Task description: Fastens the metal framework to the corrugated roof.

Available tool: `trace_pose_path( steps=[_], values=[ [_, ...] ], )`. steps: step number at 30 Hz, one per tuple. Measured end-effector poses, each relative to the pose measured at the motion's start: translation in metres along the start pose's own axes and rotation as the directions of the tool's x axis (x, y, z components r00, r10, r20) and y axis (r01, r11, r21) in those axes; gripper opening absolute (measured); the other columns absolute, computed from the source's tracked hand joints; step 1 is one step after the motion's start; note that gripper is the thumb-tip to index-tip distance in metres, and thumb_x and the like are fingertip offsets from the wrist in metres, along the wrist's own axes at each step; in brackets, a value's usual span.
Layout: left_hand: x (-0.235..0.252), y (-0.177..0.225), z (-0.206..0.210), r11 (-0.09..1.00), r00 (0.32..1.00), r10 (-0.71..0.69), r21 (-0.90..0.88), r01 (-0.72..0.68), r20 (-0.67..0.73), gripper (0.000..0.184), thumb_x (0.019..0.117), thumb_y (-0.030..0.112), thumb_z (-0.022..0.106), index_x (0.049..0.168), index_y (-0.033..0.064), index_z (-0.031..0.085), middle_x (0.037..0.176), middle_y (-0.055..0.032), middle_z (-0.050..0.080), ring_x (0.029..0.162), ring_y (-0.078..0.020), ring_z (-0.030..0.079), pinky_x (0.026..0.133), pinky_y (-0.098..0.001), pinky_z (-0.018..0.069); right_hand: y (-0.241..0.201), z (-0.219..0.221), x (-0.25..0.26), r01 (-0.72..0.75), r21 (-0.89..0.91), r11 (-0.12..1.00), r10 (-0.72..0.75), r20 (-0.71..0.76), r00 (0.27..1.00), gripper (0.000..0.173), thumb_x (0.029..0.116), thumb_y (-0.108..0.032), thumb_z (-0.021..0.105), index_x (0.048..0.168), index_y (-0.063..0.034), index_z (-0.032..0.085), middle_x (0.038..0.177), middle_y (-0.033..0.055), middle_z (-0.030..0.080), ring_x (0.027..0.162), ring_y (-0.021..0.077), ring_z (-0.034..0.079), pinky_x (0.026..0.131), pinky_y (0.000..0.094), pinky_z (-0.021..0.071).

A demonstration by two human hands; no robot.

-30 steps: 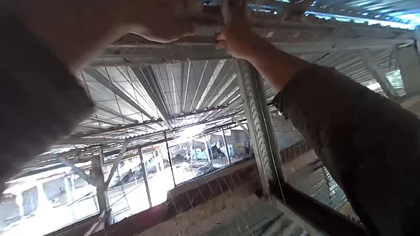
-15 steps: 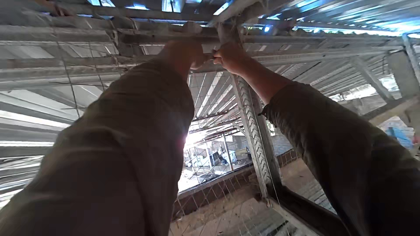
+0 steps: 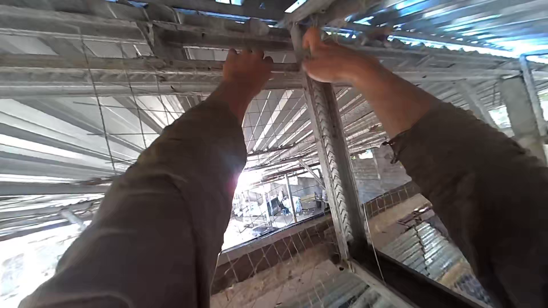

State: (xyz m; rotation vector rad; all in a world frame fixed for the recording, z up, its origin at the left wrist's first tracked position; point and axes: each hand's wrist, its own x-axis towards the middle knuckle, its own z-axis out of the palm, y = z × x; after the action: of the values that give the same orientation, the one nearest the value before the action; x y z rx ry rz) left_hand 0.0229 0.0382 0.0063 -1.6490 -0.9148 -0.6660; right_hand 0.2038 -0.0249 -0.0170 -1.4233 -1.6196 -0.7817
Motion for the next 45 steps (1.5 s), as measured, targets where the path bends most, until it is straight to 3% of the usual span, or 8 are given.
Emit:
trace_pose_path(
  steps=[3, 8, 14, 23, 31, 35, 41, 45],
  values=[
    [-0.002, -0.004, 0.005, 0.999, 0.999, 0.042, -0.007, -0.042, -0.026, 0.041, 0.1095, 0.031, 0.049, 0.135, 0.0006, 0.058, 0.133, -0.0284, 0.059, 0.125, -0.0501, 0.056, 0.098, -0.0685, 0.0439, 0.006, -0.009, -0.009, -0.033, -0.073, 0.997, 0.033, -0.001, 0.999, 0.042, 0.1115, -0.021, 0.033, 0.148, -0.0014, 0.032, 0.125, 0.0278, 0.060, 0.119, 0.0429, 0.060, 0.095, 0.0618, 0.0474],
    [-0.009, -0.008, 0.005, 0.996, 0.996, 0.088, -0.032, -0.089, -0.035, 0.043, 0.1097, 0.029, 0.049, 0.141, -0.0003, 0.055, 0.137, -0.0284, 0.056, 0.129, -0.0496, 0.054, 0.101, -0.0676, 0.0416, 0.029, -0.007, -0.012, 0.019, -0.070, 0.997, -0.026, -0.100, 0.995, 0.032, 0.1090, -0.012, 0.041, 0.133, 0.0042, 0.056, 0.132, 0.0271, 0.060, 0.127, 0.0405, 0.057, 0.107, 0.0573, 0.0430],
    [-0.016, -0.013, -0.013, 0.988, 0.988, 0.152, -0.031, -0.153, -0.022, 0.039, 0.1097, 0.027, 0.048, 0.137, 0.0008, 0.058, 0.139, -0.0246, 0.056, 0.127, -0.0471, 0.056, 0.101, -0.0667, 0.0440, 0.014, -0.002, -0.017, -0.037, 0.038, 0.999, 0.044, -0.197, 0.979, 0.034, 0.1099, -0.016, 0.043, 0.139, 0.0025, 0.043, 0.120, 0.0261, 0.063, 0.110, 0.0400, 0.067, 0.096, 0.0563, 0.0525],
    [-0.041, -0.004, -0.037, 0.965, 0.981, 0.191, -0.180, -0.193, -0.031, 0.041, 0.1065, 0.030, 0.050, 0.135, 0.0040, 0.062, 0.142, -0.0226, 0.053, 0.131, -0.0440, 0.053, 0.103, -0.0652, 0.0436, -0.001, 0.004, -0.014, 0.045, 0.034, 0.998, -0.027, -0.406, 0.913, 0.025, 0.1054, -0.017, 0.050, 0.119, -0.0004, 0.063, 0.102, 0.0182, 0.068, 0.097, 0.0314, 0.068, 0.089, 0.0490, 0.0527],
    [-0.052, -0.010, -0.013, 0.905, 0.981, 0.013, -0.420, 0.071, 0.193, 0.056, 0.1129, 0.039, 0.031, 0.116, -0.0029, 0.067, 0.114, -0.0280, 0.066, 0.115, -0.0468, 0.061, 0.093, -0.0689, 0.0453, -0.042, 0.005, 0.038, 0.021, -0.185, 0.982, -0.075, -0.290, 0.954, 0.031, 0.1042, -0.012, 0.046, 0.123, -0.0001, 0.068, 0.129, 0.0249, 0.064, 0.126, 0.0412, 0.059, 0.105, 0.0573, 0.0464],
    [-0.051, -0.012, 0.012, 0.924, 0.943, -0.085, -0.329, 0.195, 0.321, 0.063, 0.1125, 0.043, 0.026, 0.105, -0.0043, 0.067, 0.111, -0.0298, 0.065, 0.111, -0.0483, 0.063, 0.086, -0.0717, 0.0463, -0.053, 0.007, 0.068, -0.021, -0.306, 0.952, -0.039, -0.188, 0.981, 0.027, 0.1011, -0.009, 0.051, 0.120, 0.0014, 0.068, 0.135, 0.0264, 0.060, 0.129, 0.0438, 0.056, 0.103, 0.0615, 0.0468],
    [-0.042, 0.003, 0.051, 0.969, 0.930, -0.119, -0.163, 0.186, 0.349, 0.022, 0.0961, 0.015, 0.064, 0.101, -0.0057, 0.070, 0.120, -0.0271, 0.064, 0.112, -0.0464, 0.063, 0.081, -0.0662, 0.0506, -0.056, 0.009, 0.098, -0.019, -0.400, 0.916, -0.023, -0.099, 0.995, 0.023, 0.0975, -0.011, 0.061, 0.116, 0.0014, 0.068, 0.132, 0.0260, 0.061, 0.128, 0.0429, 0.057, 0.104, 0.0622, 0.0456],
    [-0.020, 0.016, 0.071, 0.946, 0.939, -0.068, -0.277, 0.168, 0.336, 0.026, 0.0910, 0.009, 0.070, 0.111, -0.0072, 0.068, 0.128, -0.0258, 0.062, 0.118, -0.0456, 0.060, 0.086, -0.0653, 0.0515, -0.059, 0.011, 0.113, 0.075, -0.545, 0.835, -0.047, 0.066, 0.997, 0.026, 0.0960, -0.009, 0.066, 0.117, 0.0061, 0.068, 0.132, 0.0327, 0.058, 0.128, 0.0497, 0.054, 0.105, 0.0672, 0.0429]
  ],
)
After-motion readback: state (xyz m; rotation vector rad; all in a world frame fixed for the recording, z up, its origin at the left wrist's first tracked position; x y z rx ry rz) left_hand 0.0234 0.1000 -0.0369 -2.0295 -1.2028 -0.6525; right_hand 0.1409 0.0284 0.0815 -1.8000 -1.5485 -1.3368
